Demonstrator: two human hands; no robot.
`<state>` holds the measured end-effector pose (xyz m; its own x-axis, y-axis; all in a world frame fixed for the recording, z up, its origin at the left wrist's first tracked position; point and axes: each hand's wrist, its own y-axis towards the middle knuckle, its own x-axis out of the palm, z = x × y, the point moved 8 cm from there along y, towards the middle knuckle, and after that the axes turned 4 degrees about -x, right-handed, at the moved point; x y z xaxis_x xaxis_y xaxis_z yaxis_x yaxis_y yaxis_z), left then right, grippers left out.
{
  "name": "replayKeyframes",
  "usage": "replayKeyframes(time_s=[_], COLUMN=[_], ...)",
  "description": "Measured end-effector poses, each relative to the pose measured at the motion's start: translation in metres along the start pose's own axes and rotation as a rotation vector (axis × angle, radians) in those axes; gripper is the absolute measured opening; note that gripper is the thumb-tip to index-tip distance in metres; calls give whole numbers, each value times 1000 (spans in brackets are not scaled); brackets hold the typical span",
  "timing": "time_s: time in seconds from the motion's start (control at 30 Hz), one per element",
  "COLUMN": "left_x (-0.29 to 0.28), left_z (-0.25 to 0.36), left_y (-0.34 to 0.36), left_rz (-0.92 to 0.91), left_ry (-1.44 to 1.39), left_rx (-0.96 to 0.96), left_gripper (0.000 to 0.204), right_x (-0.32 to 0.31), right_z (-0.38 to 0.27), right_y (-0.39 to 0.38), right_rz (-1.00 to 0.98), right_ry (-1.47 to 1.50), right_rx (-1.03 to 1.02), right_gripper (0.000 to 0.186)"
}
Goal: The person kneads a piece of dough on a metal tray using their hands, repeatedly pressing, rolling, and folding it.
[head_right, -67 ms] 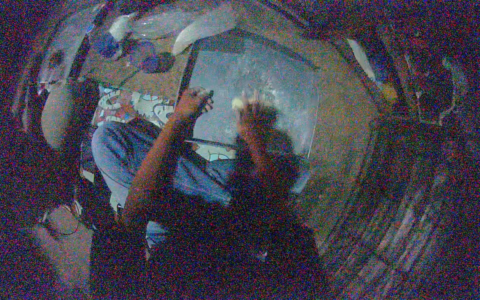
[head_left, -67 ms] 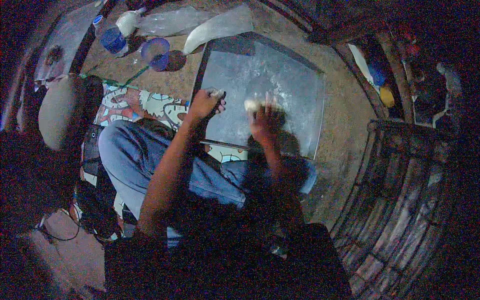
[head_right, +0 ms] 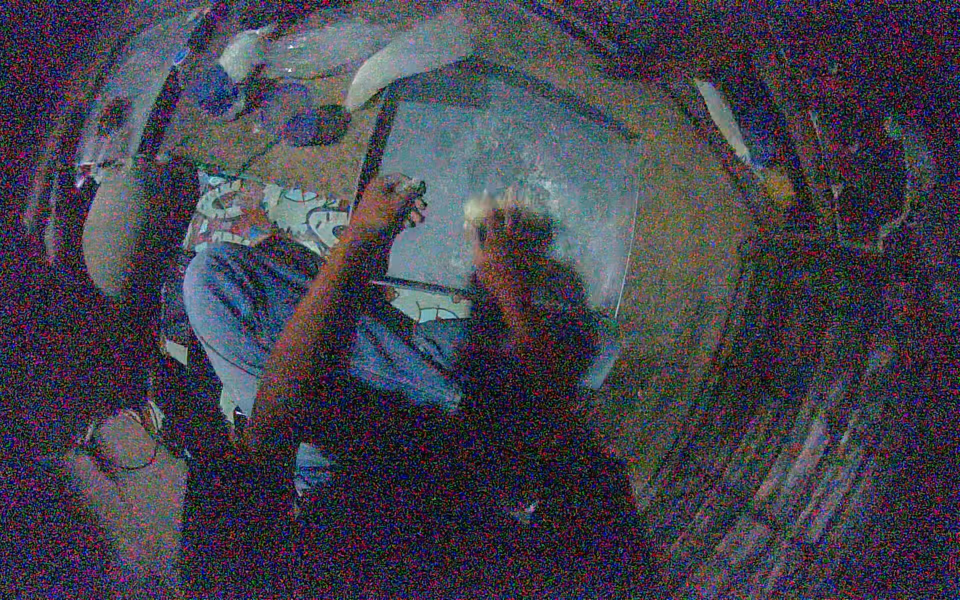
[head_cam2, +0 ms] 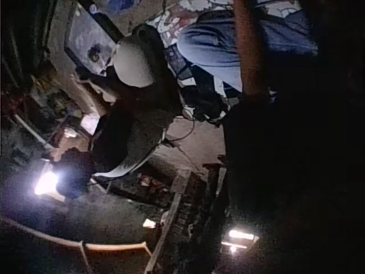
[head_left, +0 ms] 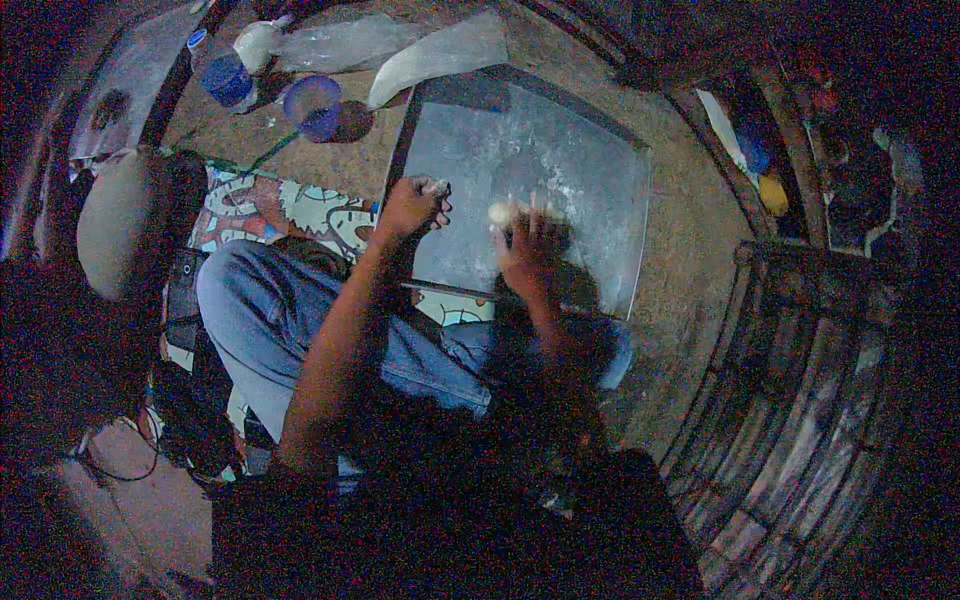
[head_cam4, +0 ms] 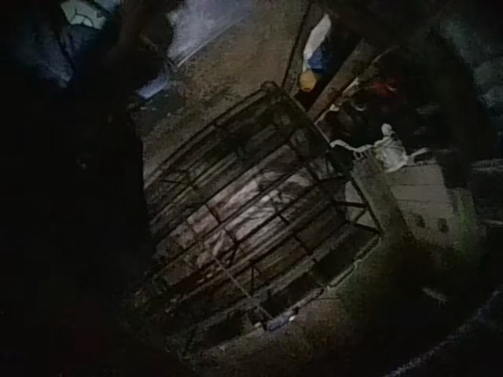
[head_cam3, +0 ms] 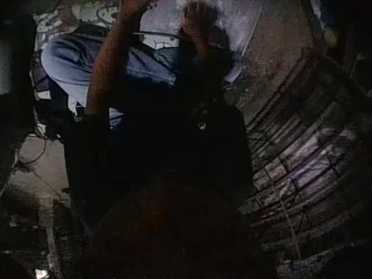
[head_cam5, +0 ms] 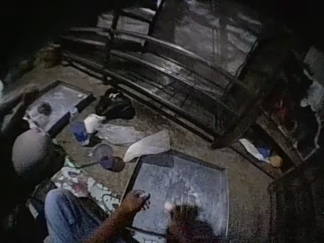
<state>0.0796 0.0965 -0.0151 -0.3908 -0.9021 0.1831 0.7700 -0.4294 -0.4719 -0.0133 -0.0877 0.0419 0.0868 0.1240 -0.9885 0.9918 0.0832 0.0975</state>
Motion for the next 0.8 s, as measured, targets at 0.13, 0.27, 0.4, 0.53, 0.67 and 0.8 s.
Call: replayKeyframes(time_s=[0.13, 0.27, 0.4, 0.53, 0.67, 0.8], left_x=[-6, -3, 8, 14, 22, 28], left_z=[0, 20, 22, 22, 16, 15], left_y=[6, 4, -1, -5, -2, 0], left_rz=[147, 385, 410, 375, 308, 302], left_ry=[170, 673, 834, 894, 1047, 1100], left_rx=[126, 359, 408, 422, 377, 419], left_gripper=[32, 36, 38, 35, 33, 35], right_x=[-14, 1, 31, 31, 33, 46], right_z=[-14, 3, 3, 25, 38, 69], right_y=[-27, -23, 3, 48, 104, 160], right_rz=[-15, -114, -169, 112, 67, -129], right_ry=[5, 101, -473, -130, -384, -584], right_rx=[-4, 105, -275, -137, -183, -87], right_gripper=[56, 53, 51, 54, 56, 59])
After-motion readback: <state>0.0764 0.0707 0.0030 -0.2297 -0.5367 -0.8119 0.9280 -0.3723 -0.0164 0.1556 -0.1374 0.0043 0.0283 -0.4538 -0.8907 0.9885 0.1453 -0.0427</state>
